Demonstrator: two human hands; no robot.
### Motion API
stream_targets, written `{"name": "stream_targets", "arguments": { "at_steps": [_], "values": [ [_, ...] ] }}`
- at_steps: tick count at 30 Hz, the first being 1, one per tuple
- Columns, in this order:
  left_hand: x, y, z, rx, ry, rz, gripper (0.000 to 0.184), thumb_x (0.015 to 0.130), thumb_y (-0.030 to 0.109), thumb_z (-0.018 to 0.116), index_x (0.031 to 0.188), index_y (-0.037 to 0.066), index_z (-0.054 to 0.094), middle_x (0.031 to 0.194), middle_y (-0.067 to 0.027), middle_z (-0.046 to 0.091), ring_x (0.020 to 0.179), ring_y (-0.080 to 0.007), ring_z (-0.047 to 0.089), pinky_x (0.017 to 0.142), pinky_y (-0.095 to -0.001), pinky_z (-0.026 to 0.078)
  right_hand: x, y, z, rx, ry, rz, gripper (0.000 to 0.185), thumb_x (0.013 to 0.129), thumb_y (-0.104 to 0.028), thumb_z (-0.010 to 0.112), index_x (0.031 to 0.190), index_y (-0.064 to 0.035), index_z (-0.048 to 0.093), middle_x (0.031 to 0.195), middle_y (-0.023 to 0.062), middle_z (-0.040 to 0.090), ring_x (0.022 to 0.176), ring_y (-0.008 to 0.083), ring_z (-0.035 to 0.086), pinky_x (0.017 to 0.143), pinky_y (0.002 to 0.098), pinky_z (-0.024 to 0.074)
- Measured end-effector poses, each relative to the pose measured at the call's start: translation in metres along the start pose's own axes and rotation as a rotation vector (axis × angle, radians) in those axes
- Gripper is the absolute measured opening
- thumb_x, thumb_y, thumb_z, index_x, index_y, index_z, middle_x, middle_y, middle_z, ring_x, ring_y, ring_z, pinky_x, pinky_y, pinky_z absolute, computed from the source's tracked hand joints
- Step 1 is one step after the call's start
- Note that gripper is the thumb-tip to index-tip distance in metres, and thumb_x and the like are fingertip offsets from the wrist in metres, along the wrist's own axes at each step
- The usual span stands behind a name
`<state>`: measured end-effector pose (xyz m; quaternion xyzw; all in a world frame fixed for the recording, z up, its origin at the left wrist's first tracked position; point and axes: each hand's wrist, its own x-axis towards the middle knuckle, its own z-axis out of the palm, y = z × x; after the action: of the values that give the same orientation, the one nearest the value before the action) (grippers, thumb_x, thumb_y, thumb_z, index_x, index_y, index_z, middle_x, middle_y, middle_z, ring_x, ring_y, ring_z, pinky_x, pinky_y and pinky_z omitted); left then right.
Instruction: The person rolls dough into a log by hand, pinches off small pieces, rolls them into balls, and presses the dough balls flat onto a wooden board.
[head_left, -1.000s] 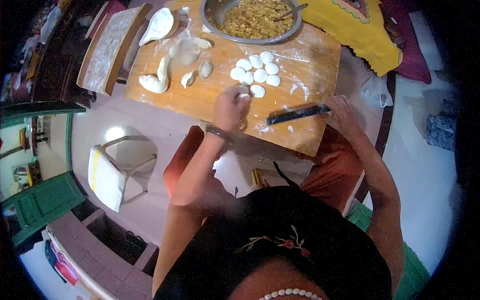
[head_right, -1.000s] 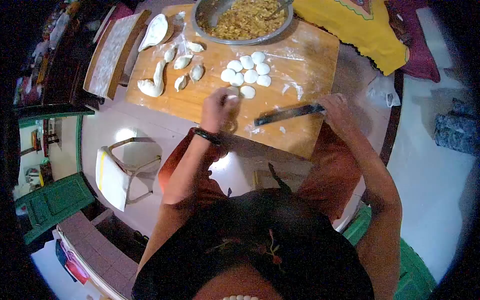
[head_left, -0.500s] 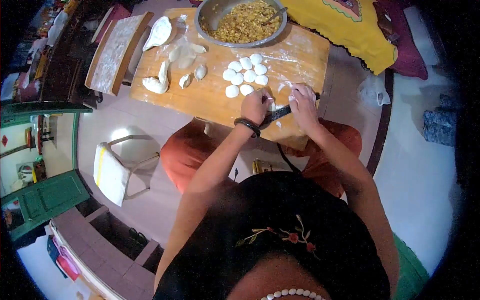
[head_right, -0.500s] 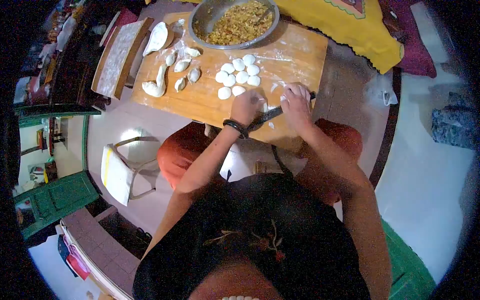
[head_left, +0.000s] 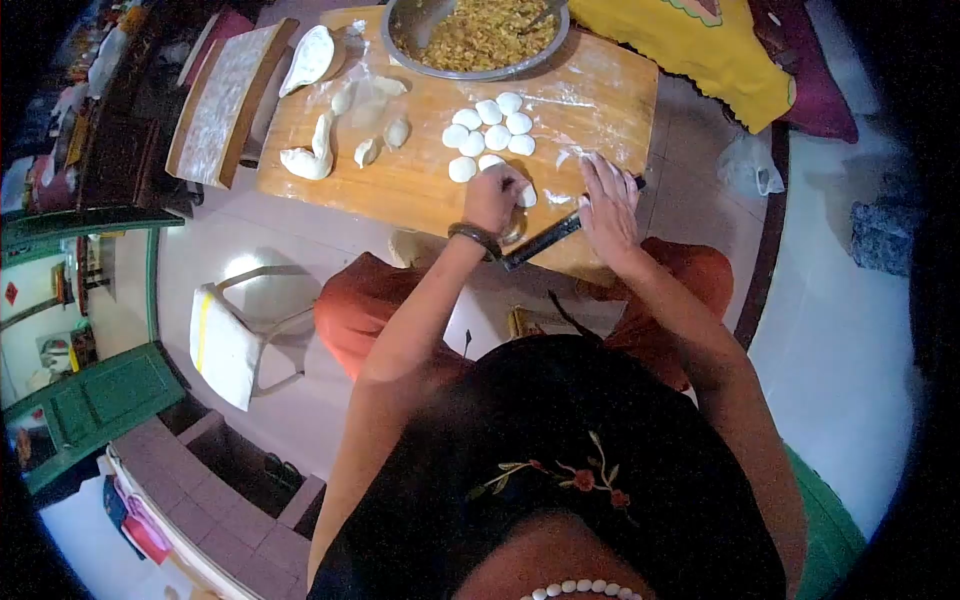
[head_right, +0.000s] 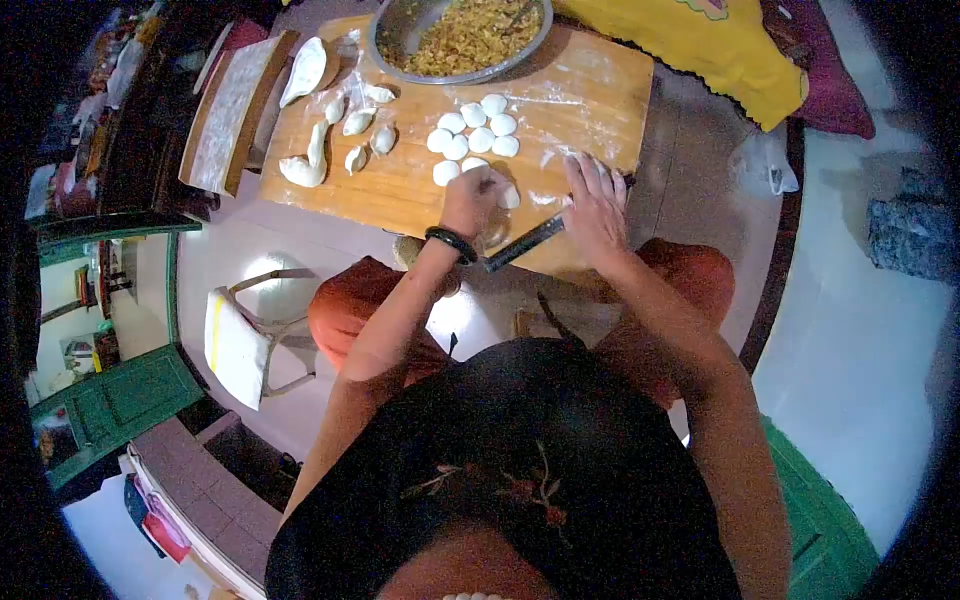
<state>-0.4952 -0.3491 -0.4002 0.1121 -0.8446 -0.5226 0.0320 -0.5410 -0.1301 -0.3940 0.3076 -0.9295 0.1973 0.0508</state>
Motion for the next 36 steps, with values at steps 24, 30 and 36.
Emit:
{"name": "stream_targets", "arguments": {
  "at_steps": [24, 30, 36],
  "values": [
    [0.026, 0.024, 0.043, 0.997, -0.054, 0.39, 0.06, 0.1, 0.034, 0.042, 0.154, 0.016, 0.023, 0.161, -0.0057, 0.02, 0.148, -0.029, 0.018, 0.114, -0.0652, 0.008, -0.003, 0.018, 0.003, 0.041, -0.06, -0.062, 0.063, 0.078, -0.016, 0.061, 0.138, -0.0056, 0.048, 0.141, 0.0169, 0.044, 0.135, 0.0365, 0.036, 0.115, 0.0538, 0.0194],
    [0.032, 0.024, 0.036, 0.989, -0.02, 0.399, 0.056, 0.1, 0.033, 0.041, 0.152, 0.015, 0.029, 0.158, -0.0067, 0.026, 0.147, -0.0299, 0.02, 0.113, -0.0682, 0.005, -0.003, 0.018, 0.001, 0.03, -0.067, -0.088, 0.06, 0.08, -0.017, 0.061, 0.138, -0.0065, 0.049, 0.142, 0.0162, 0.044, 0.134, 0.0354, 0.037, 0.115, 0.0531, 0.0203],
    [0.03, 0.021, 0.041, 1.064, 0.052, 0.484, 0.057, 0.099, 0.038, 0.044, 0.151, 0.019, 0.03, 0.157, -0.0062, 0.028, 0.146, -0.0305, 0.022, 0.113, -0.0677, 0.008, -0.001, 0.009, -0.006, 0.032, -0.038, -0.075, 0.067, 0.08, -0.014, 0.063, 0.143, -0.0075, 0.042, 0.143, 0.0165, 0.042, 0.132, 0.0356, 0.038, 0.114, 0.0515, 0.0227]
  ]
}}
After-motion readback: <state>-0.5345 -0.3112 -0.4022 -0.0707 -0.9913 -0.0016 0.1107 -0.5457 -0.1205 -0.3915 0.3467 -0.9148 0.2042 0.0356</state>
